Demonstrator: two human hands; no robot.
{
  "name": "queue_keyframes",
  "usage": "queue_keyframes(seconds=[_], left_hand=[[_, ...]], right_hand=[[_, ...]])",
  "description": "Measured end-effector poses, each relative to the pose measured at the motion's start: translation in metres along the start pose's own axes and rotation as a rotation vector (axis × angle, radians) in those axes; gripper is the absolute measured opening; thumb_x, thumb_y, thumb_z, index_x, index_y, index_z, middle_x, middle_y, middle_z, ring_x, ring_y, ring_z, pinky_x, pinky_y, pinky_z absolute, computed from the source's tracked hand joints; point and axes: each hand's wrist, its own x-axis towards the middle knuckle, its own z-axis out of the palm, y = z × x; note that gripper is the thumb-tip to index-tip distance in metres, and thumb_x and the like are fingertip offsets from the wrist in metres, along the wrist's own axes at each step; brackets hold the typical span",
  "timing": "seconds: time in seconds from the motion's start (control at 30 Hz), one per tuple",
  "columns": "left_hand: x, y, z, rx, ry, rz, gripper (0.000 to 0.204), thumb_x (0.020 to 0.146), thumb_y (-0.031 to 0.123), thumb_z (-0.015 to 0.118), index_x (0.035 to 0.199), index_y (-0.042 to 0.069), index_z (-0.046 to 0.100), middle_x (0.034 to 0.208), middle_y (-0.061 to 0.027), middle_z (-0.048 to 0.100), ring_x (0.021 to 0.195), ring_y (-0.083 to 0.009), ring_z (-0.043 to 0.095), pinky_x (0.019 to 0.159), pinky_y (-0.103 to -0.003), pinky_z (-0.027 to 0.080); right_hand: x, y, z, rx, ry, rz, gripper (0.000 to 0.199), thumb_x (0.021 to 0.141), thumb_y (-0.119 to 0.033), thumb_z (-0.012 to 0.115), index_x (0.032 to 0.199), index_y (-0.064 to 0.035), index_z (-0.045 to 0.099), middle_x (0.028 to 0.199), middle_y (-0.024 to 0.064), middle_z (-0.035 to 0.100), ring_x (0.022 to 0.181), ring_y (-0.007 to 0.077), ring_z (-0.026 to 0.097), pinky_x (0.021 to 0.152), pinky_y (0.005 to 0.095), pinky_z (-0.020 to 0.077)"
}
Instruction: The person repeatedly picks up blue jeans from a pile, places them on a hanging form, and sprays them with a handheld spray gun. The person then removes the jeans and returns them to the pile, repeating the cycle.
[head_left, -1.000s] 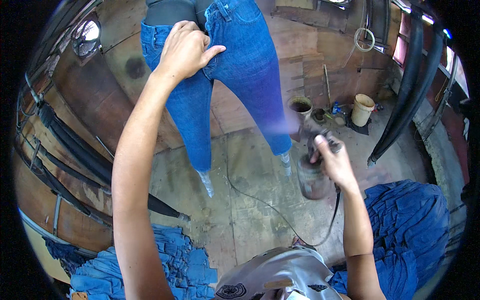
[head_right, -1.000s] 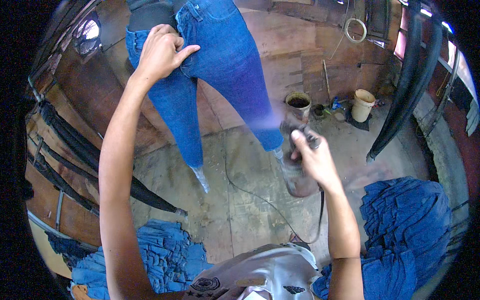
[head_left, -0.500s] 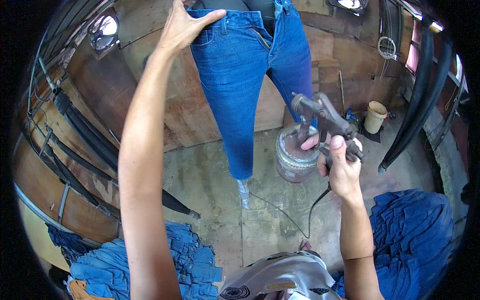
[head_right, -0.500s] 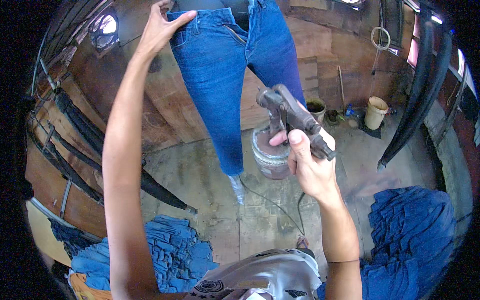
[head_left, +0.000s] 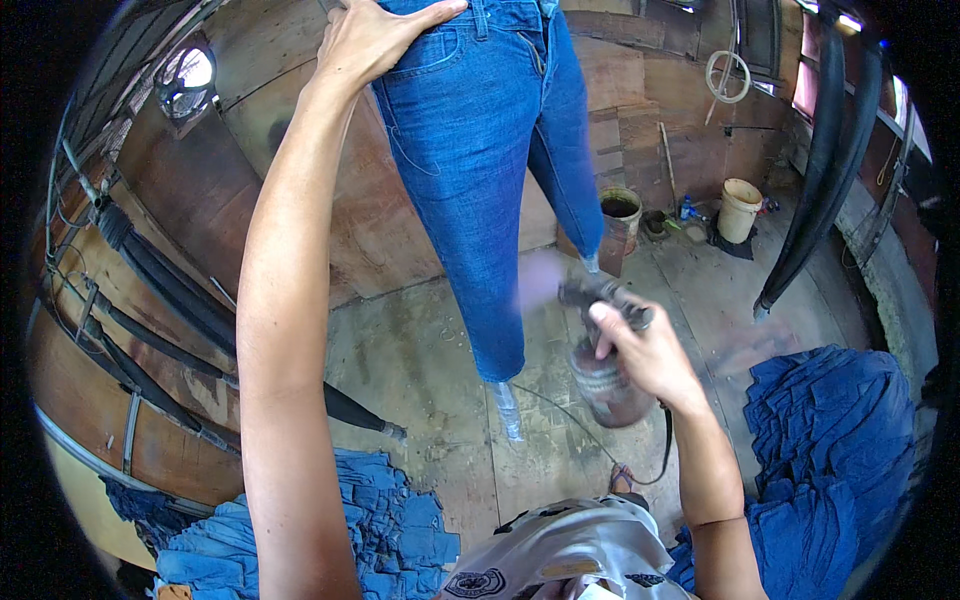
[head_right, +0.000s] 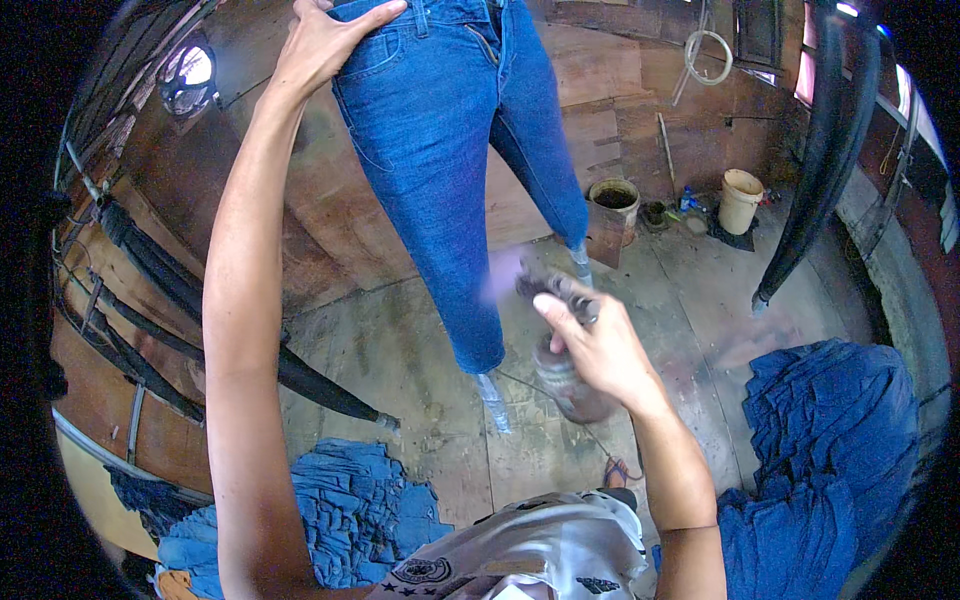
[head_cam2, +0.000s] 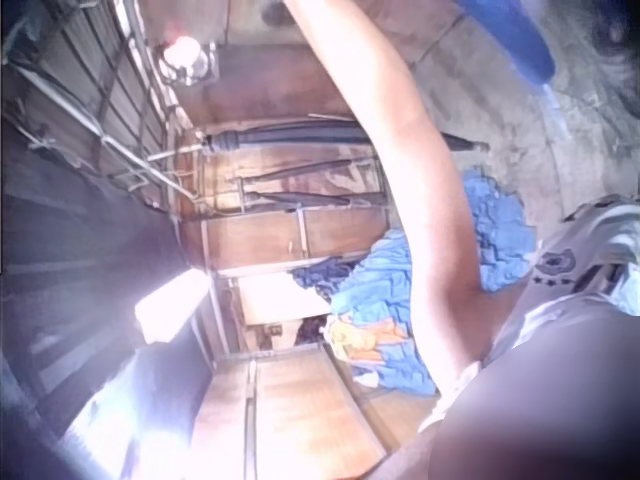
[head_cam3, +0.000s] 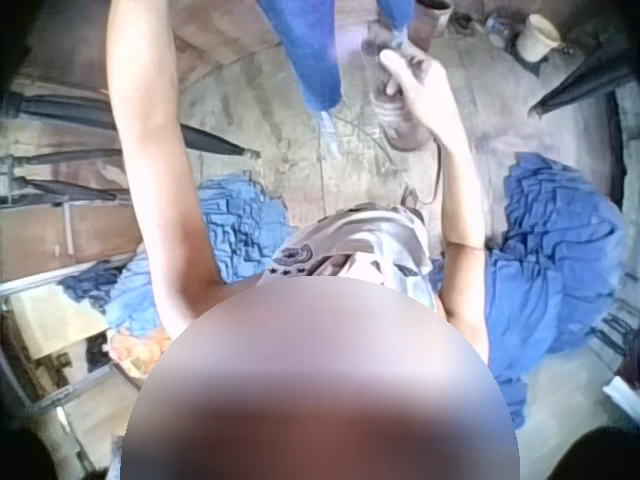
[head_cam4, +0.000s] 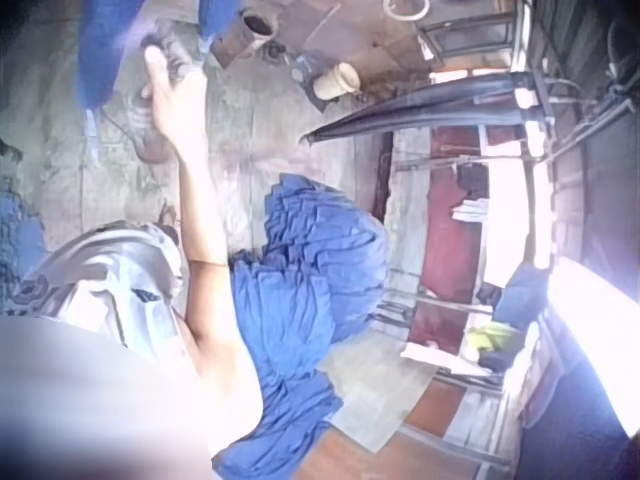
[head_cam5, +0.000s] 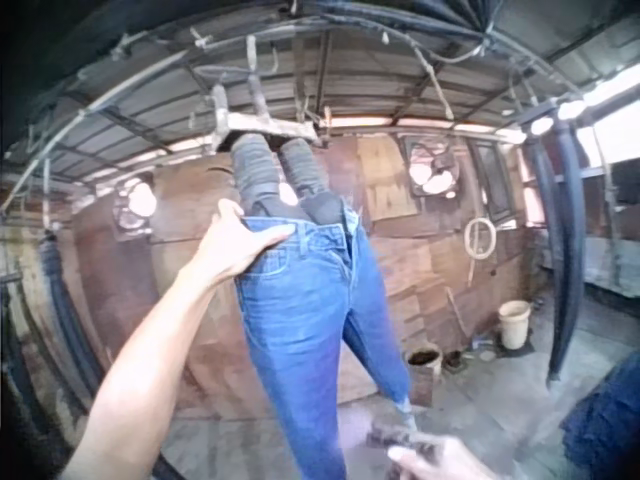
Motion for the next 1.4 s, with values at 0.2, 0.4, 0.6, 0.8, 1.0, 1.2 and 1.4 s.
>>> queue_keyframes(seconds=[0.2, 0.4, 0.6, 0.8, 1.0, 1.2, 1.4], left_hand=[[-0.007, 0.031, 0.017, 0.227, 0.125, -0.086, 0.117, 0.062, 0.074, 0.079, 0.135, -0.009, 0.040, 0.127, -0.0345, 0.055, 0.119, -0.0437, 0.058, 0.100, -0.047, 0.049], [-0.006, 0.062, 0.045, 0.369, 0.182, -0.080, 0.115, 0.061, 0.074, 0.079, 0.138, -0.002, 0.041, 0.121, -0.0257, 0.055, 0.113, -0.0387, 0.056, 0.093, -0.048, 0.050], [0.004, 0.071, 0.052, 0.309, 0.114, 0.053, 0.085, 0.074, 0.052, 0.082, 0.132, 0.002, 0.045, 0.117, -0.0278, 0.057, 0.109, -0.0414, 0.060, 0.089, -0.050, 0.052], [0.023, 0.023, 0.054, -0.005, 0.295, 0.364, 0.062, 0.081, 0.048, 0.075, 0.119, 0.001, 0.061, 0.113, -0.0242, 0.064, 0.113, -0.0401, 0.058, 0.096, -0.049, 0.046], [0.048, -0.022, 0.062, 0.064, 0.218, 0.452, 0.077, 0.080, 0.073, 0.064, 0.114, 0.004, 0.068, 0.107, -0.0246, 0.068, 0.107, -0.0380, 0.063, 0.097, -0.048, 0.048], [0.054, -0.001, 0.066, 0.073, 0.107, 0.348, 0.077, 0.079, 0.072, 0.066, 0.113, 0.003, 0.071, 0.098, -0.0228, 0.073, 0.093, -0.0360, 0.072, 0.085, -0.046, 0.055], [0.046, 0.030, 0.061, 0.191, 0.060, 0.275, 0.070, 0.083, 0.064, 0.068, 0.117, 0.003, 0.070, 0.100, -0.0239, 0.073, 0.097, -0.0353, 0.072, 0.087, -0.046, 0.055]], right_hand=[[-0.024, -0.042, -0.015, 0.456, 0.217, -0.486, 0.046, 0.102, -0.034, 0.058, 0.131, 0.0022, 0.058, 0.082, 0.0070, 0.071, 0.044, 0.0046, 0.047, 0.039, 0.0198, 0.0356], [-0.025, -0.017, -0.028, 0.242, 0.127, -0.187, 0.037, 0.101, -0.031, 0.061, 0.128, -0.0043, 0.063, 0.067, -0.0036, 0.055, 0.056, 0.0030, 0.047, 0.050, 0.0220, 0.0395], [-0.020, 0.038, -0.023, -0.310, 0.021, 0.194, 0.037, 0.098, -0.037, 0.063, 0.119, -0.0063, 0.068, 0.066, 0.0083, 0.060, 0.064, 0.0165, 0.059, 0.065, 0.0362, 0.0499], [-0.016, -0.009, -0.041, 0.058, 0.095, -0.192, 0.046, 0.099, -0.031, 0.064, 0.135, -0.0032, 0.060, 0.081, 0.0034, 0.069, 0.065, 0.0107, 0.056, 0.067, 0.0292, 0.0505], [-0.019, -0.079, -0.070, 0.250, 0.322, -0.625, 0.048, 0.106, -0.037, 0.050, 0.136, -0.0005, 0.055, 0.085, 0.0094, 0.071, 0.045, 0.0035, 0.045, 0.038, 0.0180, 0.0335], [-0.003, -0.068, -0.092, 0.159, 0.346, -0.392, 0.036, 0.104, -0.039, 0.054, 0.103, -0.0041, 0.062, 0.066, 0.0049, 0.062, 0.040, 0.0054, 0.046, 0.035, 0.0219, 0.0318], [0.016, -0.048, -0.093, -0.029, 0.218, -0.172, 0.040, 0.101, -0.033, 0.059, 0.121, 0.0014, 0.064, 0.076, 0.0022, 0.059, 0.064, 0.0092, 0.056, 0.063, 0.0254, 0.0466]])
